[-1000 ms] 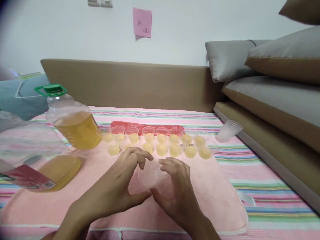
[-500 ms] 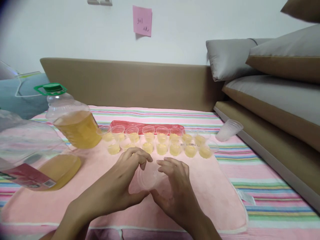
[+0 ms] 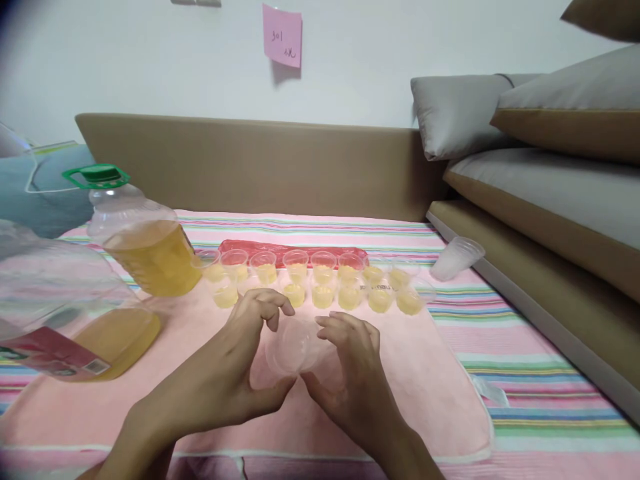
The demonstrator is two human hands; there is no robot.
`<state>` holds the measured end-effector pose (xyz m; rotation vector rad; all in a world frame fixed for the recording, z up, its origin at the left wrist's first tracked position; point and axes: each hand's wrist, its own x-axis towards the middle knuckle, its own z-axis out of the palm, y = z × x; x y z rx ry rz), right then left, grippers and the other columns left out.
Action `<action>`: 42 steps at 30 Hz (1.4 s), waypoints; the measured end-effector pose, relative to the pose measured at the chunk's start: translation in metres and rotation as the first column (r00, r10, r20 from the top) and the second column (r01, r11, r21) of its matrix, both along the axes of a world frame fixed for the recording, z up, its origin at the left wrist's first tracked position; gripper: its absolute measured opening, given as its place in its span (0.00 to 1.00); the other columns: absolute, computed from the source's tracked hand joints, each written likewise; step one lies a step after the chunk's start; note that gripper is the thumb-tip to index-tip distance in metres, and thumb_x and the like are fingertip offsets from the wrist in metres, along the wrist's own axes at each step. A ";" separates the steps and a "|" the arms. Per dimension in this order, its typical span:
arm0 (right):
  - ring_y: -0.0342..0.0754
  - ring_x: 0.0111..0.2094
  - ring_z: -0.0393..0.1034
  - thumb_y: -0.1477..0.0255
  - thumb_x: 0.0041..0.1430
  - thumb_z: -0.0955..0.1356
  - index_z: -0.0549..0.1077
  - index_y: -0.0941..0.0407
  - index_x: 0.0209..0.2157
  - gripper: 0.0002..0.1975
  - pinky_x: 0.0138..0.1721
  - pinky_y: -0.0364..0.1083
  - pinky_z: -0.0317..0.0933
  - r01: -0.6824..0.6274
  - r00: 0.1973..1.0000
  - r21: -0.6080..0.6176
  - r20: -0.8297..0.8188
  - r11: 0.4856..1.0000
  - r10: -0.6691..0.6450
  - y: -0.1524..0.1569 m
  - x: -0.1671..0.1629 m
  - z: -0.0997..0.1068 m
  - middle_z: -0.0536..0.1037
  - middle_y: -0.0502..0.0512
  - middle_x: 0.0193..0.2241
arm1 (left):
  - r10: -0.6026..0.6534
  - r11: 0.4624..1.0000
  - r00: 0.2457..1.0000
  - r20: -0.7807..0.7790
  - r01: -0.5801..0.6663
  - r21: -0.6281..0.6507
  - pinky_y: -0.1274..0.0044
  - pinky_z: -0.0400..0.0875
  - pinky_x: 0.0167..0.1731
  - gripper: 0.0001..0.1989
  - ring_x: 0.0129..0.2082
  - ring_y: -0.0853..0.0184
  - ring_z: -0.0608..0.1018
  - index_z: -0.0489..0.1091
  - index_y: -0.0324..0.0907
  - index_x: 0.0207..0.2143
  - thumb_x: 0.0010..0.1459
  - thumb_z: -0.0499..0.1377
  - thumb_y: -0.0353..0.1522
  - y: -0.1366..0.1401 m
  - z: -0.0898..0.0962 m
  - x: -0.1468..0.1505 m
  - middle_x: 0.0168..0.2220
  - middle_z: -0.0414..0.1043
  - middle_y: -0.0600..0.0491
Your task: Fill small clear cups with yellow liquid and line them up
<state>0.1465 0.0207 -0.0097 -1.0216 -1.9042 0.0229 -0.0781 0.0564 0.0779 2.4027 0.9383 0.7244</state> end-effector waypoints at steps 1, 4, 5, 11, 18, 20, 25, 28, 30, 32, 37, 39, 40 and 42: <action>0.60 0.60 0.60 0.69 0.72 0.70 0.65 0.54 0.56 0.16 0.59 0.59 0.52 0.010 1.000 -0.006 0.002 1.000 -0.010 0.001 0.001 -0.001 0.69 0.58 0.58 | 0.015 1.000 1.000 0.001 -0.015 -0.004 0.62 0.70 0.53 0.28 0.55 0.59 0.66 0.53 0.52 0.49 0.50 0.63 0.26 -0.001 0.003 -0.004 0.52 0.59 0.54; 0.60 0.61 0.60 0.65 0.73 0.71 0.64 0.53 0.58 0.19 0.60 0.59 0.51 0.054 0.998 -0.024 0.018 0.998 -0.053 0.003 0.007 -0.002 0.69 0.57 0.58 | 0.087 0.995 0.996 -0.010 -0.086 0.056 0.63 0.69 0.54 0.30 0.57 0.58 0.66 0.52 0.53 0.54 0.55 0.65 0.32 -0.004 0.013 -0.022 0.55 0.58 0.51; 0.60 0.61 0.61 0.63 0.73 0.71 0.64 0.53 0.59 0.20 0.60 0.59 0.51 0.074 0.997 -0.023 0.019 0.997 -0.073 0.004 0.010 -0.002 0.69 0.57 0.57 | 0.120 0.988 0.993 -0.017 -0.118 0.096 0.63 0.69 0.54 0.31 0.56 0.58 0.66 0.51 0.53 0.56 0.56 0.65 0.33 -0.005 0.016 -0.030 0.56 0.59 0.50; 0.62 0.58 0.65 0.56 0.71 0.73 0.64 0.52 0.58 0.24 0.57 0.63 0.56 0.207 0.974 -0.007 -0.095 0.978 -0.207 0.009 0.027 0.005 0.71 0.59 0.56 | 0.283 0.949 0.953 -0.112 -0.261 0.179 0.60 0.69 0.51 0.33 0.52 0.56 0.69 0.51 0.52 0.59 0.55 0.64 0.35 -0.006 0.022 -0.063 0.56 0.60 0.49; 0.62 0.58 0.66 0.54 0.62 0.79 0.65 0.53 0.61 0.35 0.58 0.62 0.61 0.337 0.903 -0.033 -0.270 0.941 -0.333 0.011 0.042 0.002 0.69 0.60 0.57 | 0.142 0.983 0.962 -0.234 -0.165 -0.085 0.57 0.71 0.52 0.22 0.54 0.53 0.68 0.57 0.48 0.49 0.52 0.61 0.31 0.000 0.005 -0.033 0.51 0.61 0.50; 0.61 0.58 0.66 0.55 0.61 0.79 0.65 0.54 0.61 0.35 0.59 0.60 0.61 0.340 0.900 -0.029 -0.279 0.940 -0.334 0.011 0.044 0.002 0.68 0.60 0.57 | 0.095 0.988 0.964 -0.247 -0.121 -0.092 0.56 0.70 0.52 0.21 0.53 0.53 0.67 0.58 0.47 0.47 0.52 0.61 0.31 0.002 0.000 -0.024 0.50 0.62 0.49; 0.61 0.59 0.65 0.57 0.61 0.79 0.65 0.54 0.61 0.35 0.60 0.59 0.61 0.336 0.901 -0.020 -0.285 0.942 -0.327 0.010 0.044 0.003 0.68 0.61 0.58 | 0.042 0.995 0.967 -0.250 -0.063 -0.074 0.52 0.69 0.53 0.20 0.52 0.52 0.66 0.60 0.46 0.46 0.53 0.62 0.30 0.003 -0.007 -0.008 0.49 0.62 0.49; 0.62 0.59 0.66 0.57 0.61 0.79 0.64 0.54 0.61 0.35 0.60 0.60 0.61 0.328 0.902 -0.010 -0.295 0.945 -0.316 0.010 0.043 0.003 0.68 0.61 0.58 | 0.019 0.997 0.967 -0.256 -0.037 -0.066 0.47 0.66 0.57 0.18 0.53 0.51 0.67 0.60 0.46 0.46 0.55 0.62 0.31 0.005 -0.010 -0.002 0.49 0.63 0.48; 0.62 0.59 0.66 0.58 0.60 0.80 0.64 0.53 0.61 0.36 0.60 0.61 0.60 0.320 0.900 -0.011 -0.307 0.947 -0.308 0.009 0.043 0.003 0.68 0.61 0.57 | 0.011 0.999 0.965 -0.261 -0.024 -0.047 0.43 0.62 0.60 0.18 0.53 0.51 0.68 0.60 0.45 0.46 0.56 0.62 0.33 0.007 -0.012 0.002 0.48 0.64 0.48; 0.62 0.59 0.66 0.58 0.60 0.80 0.64 0.53 0.61 0.36 0.60 0.61 0.61 0.319 0.897 -0.024 -0.316 0.947 -0.310 0.009 0.043 0.002 0.68 0.61 0.57 | 0.011 1.000 0.967 -0.254 -0.018 -0.026 0.42 0.56 0.65 0.19 0.53 0.52 0.69 0.61 0.45 0.47 0.56 0.63 0.34 0.008 -0.014 0.005 0.49 0.64 0.48; 0.63 0.59 0.66 0.59 0.60 0.80 0.63 0.54 0.62 0.36 0.60 0.62 0.61 0.323 0.893 -0.020 -0.324 0.946 -0.312 0.010 0.046 0.002 0.68 0.62 0.58 | 0.023 0.999 0.978 -0.209 -0.029 -0.028 0.44 0.58 0.65 0.26 0.58 0.49 0.67 0.63 0.48 0.52 0.55 0.70 0.40 0.010 -0.013 0.007 0.54 0.65 0.48; 0.62 0.59 0.65 0.60 0.60 0.80 0.63 0.54 0.62 0.36 0.60 0.62 0.60 0.322 0.893 -0.020 -0.326 0.946 -0.311 0.010 0.047 0.002 0.68 0.62 0.58 | 0.033 0.998 0.982 -0.185 -0.044 -0.055 0.46 0.61 0.64 0.32 0.61 0.48 0.65 0.62 0.49 0.55 0.53 0.72 0.43 0.011 -0.011 0.002 0.58 0.63 0.48; 0.62 0.59 0.65 0.60 0.60 0.80 0.63 0.54 0.62 0.36 0.60 0.61 0.60 0.323 0.893 -0.019 -0.326 0.946 -0.311 0.010 0.047 0.002 0.68 0.61 0.58 | 0.042 0.995 0.983 -0.176 -0.056 -0.077 0.47 0.63 0.63 0.34 0.62 0.48 0.64 0.61 0.51 0.56 0.52 0.73 0.43 0.012 -0.011 -0.001 0.59 0.62 0.48; 0.62 0.59 0.65 0.60 0.60 0.80 0.63 0.54 0.62 0.36 0.61 0.61 0.60 0.322 0.892 -0.017 -0.328 0.947 -0.309 0.011 0.047 0.002 0.67 0.61 0.58 | 0.067 0.987 0.983 -0.172 -0.090 -0.131 0.50 0.66 0.61 0.35 0.63 0.47 0.63 0.60 0.52 0.57 0.51 0.74 0.43 0.014 -0.009 -0.009 0.60 0.61 0.49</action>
